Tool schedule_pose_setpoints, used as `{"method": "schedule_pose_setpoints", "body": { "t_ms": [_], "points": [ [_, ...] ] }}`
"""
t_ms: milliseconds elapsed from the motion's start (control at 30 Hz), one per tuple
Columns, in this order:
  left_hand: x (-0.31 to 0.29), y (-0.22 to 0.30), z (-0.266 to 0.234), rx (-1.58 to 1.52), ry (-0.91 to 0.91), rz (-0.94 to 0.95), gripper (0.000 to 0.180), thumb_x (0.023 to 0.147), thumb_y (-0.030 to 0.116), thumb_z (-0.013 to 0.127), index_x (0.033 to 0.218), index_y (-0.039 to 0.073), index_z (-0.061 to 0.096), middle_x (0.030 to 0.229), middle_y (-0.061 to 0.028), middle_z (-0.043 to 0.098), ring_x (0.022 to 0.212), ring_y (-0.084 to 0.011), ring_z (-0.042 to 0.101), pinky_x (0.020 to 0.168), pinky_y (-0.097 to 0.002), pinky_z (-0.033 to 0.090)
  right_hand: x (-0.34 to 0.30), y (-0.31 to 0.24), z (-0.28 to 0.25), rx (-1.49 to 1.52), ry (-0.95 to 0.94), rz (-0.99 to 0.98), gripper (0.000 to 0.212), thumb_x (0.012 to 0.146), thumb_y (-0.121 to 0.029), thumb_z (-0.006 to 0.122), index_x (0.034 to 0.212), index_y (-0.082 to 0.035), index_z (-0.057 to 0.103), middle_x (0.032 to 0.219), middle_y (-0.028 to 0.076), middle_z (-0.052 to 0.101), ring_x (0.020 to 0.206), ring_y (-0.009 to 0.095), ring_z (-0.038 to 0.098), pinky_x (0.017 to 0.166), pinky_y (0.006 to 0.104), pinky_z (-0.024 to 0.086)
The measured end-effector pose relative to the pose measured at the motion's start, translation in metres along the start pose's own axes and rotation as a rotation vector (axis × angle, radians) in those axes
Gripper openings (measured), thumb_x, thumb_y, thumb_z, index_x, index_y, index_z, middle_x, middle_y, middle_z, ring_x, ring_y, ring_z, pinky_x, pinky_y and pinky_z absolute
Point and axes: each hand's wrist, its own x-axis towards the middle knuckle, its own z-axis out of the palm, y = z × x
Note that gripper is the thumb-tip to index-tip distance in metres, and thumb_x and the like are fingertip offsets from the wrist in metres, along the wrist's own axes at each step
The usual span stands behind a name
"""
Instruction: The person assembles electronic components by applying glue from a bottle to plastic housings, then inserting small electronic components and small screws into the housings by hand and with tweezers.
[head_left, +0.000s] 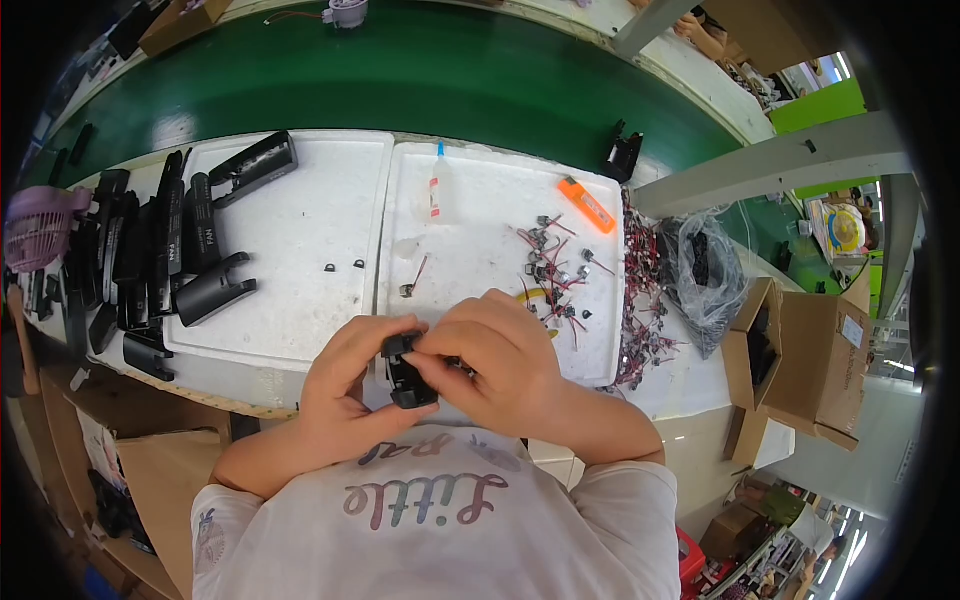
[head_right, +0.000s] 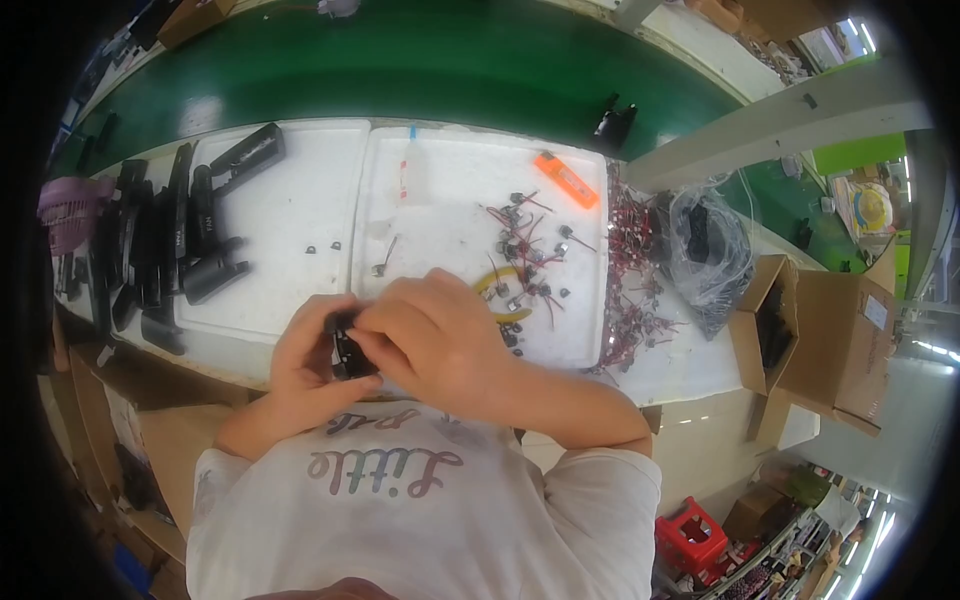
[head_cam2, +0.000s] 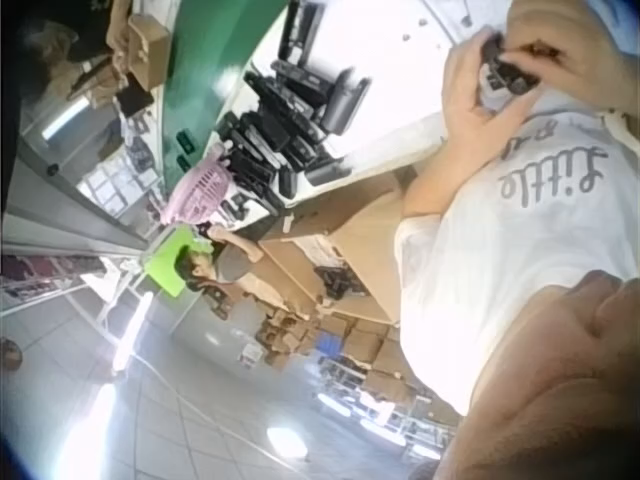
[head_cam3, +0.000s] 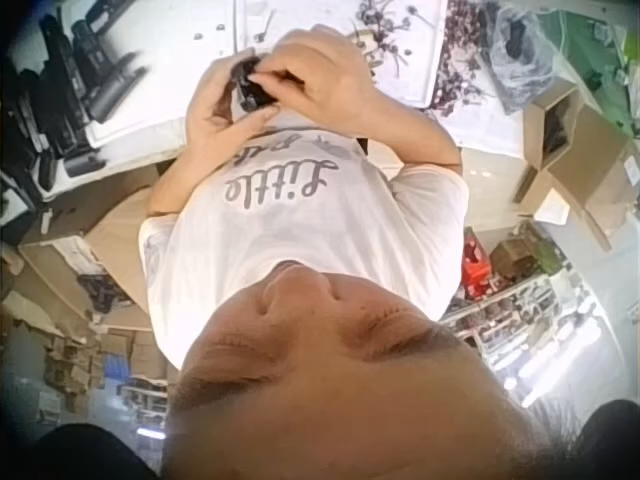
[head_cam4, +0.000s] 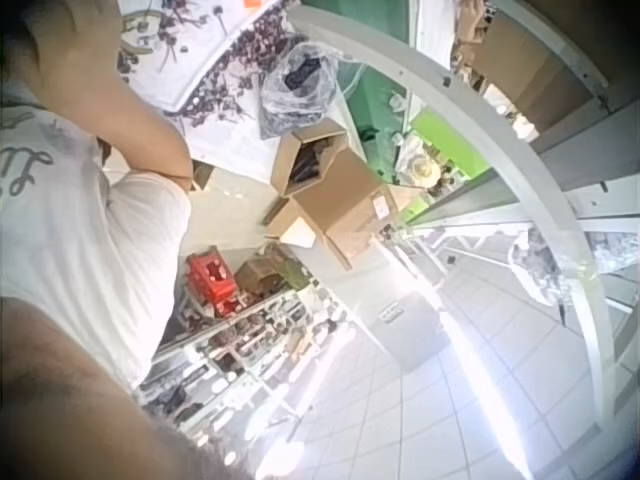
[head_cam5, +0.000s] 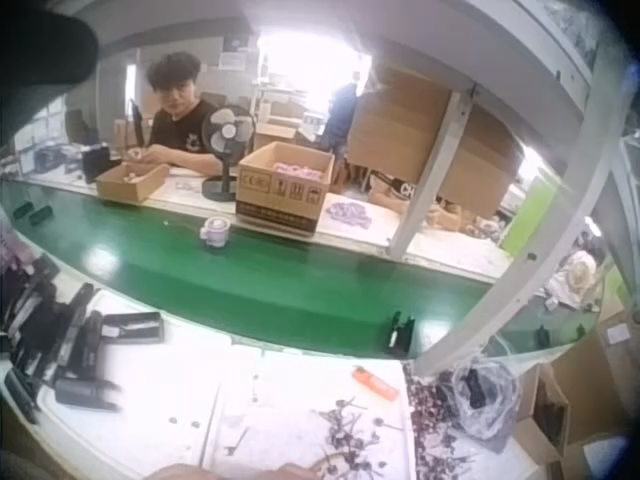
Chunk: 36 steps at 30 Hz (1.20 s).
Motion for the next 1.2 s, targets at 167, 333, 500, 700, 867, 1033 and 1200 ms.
{"method": "schedule_pose_setpoints", "body": {
  "t_ms": [167,333,500,700,867,1033,1200],
  "points": [
    [0.000,-0.003,0.000,0.086,0.014,0.063,0.062,0.065,0.001,0.072,0.122,-0.001,0.046,0.105,-0.0135,0.053,0.096,-0.0223,0.054,0.082,-0.0300,0.042,0.000,0.002,0.002,0.027,-0.003,-0.008,0.018,0.063,-0.001,0.072,0.075,-0.006,0.059,0.066,0.005,0.056,0.054,0.018,0.050,0.048,0.0291,0.034],
    [-0.001,-0.003,0.001,0.064,0.033,0.019,0.064,0.066,0.003,0.072,0.124,-0.001,0.044,0.106,-0.0139,0.053,0.097,-0.0225,0.054,0.083,-0.0301,0.042,0.002,0.001,0.000,0.061,-0.075,0.071,0.020,0.064,0.002,0.070,0.078,-0.006,0.057,0.066,0.005,0.053,0.055,0.019,0.048,0.048,0.0284,0.034],
    [-0.002,-0.008,0.002,-0.027,-0.022,-0.030,0.068,0.070,0.003,0.070,0.130,0.000,0.038,0.109,-0.0118,0.053,0.100,-0.0195,0.053,0.087,-0.0292,0.041,0.002,-0.001,-0.003,0.451,-0.148,0.581,0.016,0.073,0.004,0.065,0.081,-0.004,0.054,0.071,0.001,0.050,0.057,0.007,0.044,0.050,0.0208,0.036],
    [0.002,0.000,0.001,-0.111,-0.079,-0.143,0.075,0.075,0.002,0.066,0.137,0.001,0.024,0.114,-0.0118,0.052,0.098,-0.0180,0.055,0.090,-0.0302,0.041,0.007,0.015,-0.007,0.466,-0.272,0.625,0.009,0.077,0.000,0.062,0.082,-0.004,0.056,0.071,0.001,0.052,0.055,0.006,0.045,0.049,0.0203,0.037],
    [-0.003,0.000,-0.016,-0.535,0.050,-0.412,0.056,0.084,0.018,0.056,0.131,-0.002,0.032,0.103,-0.0177,0.058,0.094,-0.0208,0.058,0.084,-0.0338,0.047,0.034,0.057,-0.012,-0.188,-0.290,0.178,0.014,0.076,-0.004,0.061,0.089,-0.009,0.061,0.070,0.004,0.052,0.059,0.015,0.051,0.054,0.0277,0.041],
    [-0.001,0.007,-0.021,-0.627,0.122,-0.433,0.048,0.085,0.030,0.054,0.119,-0.002,0.045,0.096,-0.0194,0.060,0.084,-0.0224,0.062,0.077,-0.0327,0.051,0.049,0.090,-0.010,-0.678,-0.296,-0.168,0.023,0.072,-0.008,0.061,0.094,-0.013,0.062,0.072,0.007,0.051,0.066,0.023,0.055,0.060,0.0344,0.042],
    [-0.002,0.008,-0.020,-0.651,0.099,-0.423,0.049,0.084,0.032,0.055,0.118,-0.002,0.045,0.096,-0.0192,0.061,0.082,-0.0219,0.062,0.073,-0.0311,0.051,0.057,0.110,-0.009,-0.813,-0.513,-0.060,0.025,0.070,-0.009,0.063,0.094,-0.012,0.057,0.074,0.009,0.053,0.066,0.024,0.057,0.059,0.0333,0.044]
  ]
}}
